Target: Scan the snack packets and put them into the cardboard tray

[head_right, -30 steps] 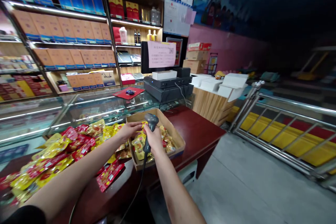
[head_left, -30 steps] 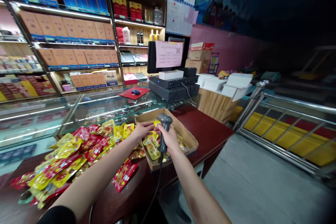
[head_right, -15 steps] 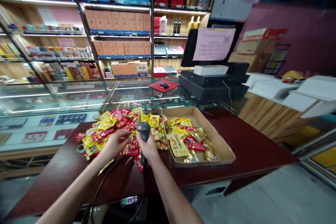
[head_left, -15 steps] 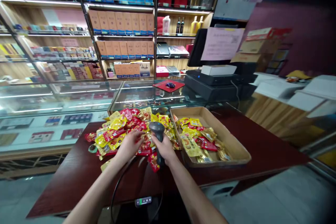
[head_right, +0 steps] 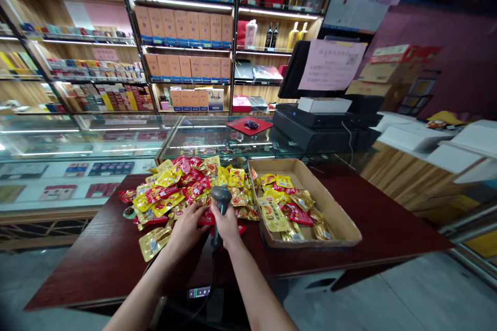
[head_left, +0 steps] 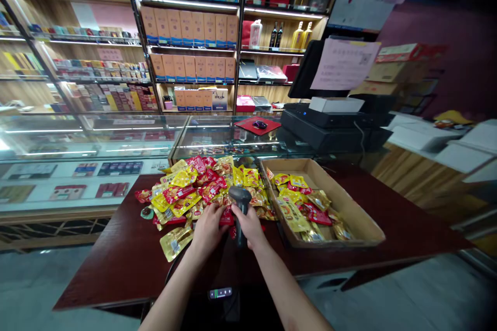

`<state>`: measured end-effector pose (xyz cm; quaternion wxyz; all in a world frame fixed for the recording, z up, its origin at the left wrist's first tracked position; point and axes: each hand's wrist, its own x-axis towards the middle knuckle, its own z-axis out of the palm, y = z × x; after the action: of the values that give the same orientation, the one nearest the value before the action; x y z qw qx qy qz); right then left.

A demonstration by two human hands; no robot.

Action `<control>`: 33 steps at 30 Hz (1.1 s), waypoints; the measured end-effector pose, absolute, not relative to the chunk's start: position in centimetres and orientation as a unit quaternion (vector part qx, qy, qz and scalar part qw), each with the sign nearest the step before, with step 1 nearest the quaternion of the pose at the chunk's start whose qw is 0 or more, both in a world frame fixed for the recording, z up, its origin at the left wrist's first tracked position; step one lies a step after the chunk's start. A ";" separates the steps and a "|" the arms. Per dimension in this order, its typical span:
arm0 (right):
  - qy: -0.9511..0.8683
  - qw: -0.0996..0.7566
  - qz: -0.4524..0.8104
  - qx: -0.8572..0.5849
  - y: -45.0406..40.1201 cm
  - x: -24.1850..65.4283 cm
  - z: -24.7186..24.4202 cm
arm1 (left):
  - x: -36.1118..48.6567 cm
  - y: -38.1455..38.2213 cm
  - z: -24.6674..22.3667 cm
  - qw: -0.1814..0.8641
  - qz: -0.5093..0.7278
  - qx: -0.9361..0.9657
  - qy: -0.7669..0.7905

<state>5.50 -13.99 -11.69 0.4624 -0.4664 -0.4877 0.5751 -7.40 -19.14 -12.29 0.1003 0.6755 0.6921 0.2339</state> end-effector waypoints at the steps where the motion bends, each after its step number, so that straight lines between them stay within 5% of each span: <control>1: -0.478 0.468 0.586 -0.458 -14.0 5.5 -11.4 | -7.3 -19.2 -12.3 0.100 0.250 0.673 0.689; 8: -0.459 0.483 0.636 -0.389 -14.2 5.1 -7.9 | -7.8 -18.7 -10.5 0.170 0.428 0.550 0.697; 14: -0.553 0.493 0.530 -0.414 -12.6 5.4 -6.3 | -10.6 -17.7 -7.1 0.477 0.601 0.321 0.555; 18: -0.560 0.488 0.533 -0.405 -12.2 5.7 -5.6 | -11.2 -17.1 -5.8 0.590 0.624 0.268 0.437; 33: -0.592 0.489 0.471 -0.434 -11.3 7.7 -5.7 | -9.4 -16.0 -6.2 0.613 0.520 0.362 0.471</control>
<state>7.73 -11.26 -5.74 0.4889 -0.4340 -0.5920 0.4713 -9.37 -16.03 -6.19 0.6133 0.3625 0.4714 0.5199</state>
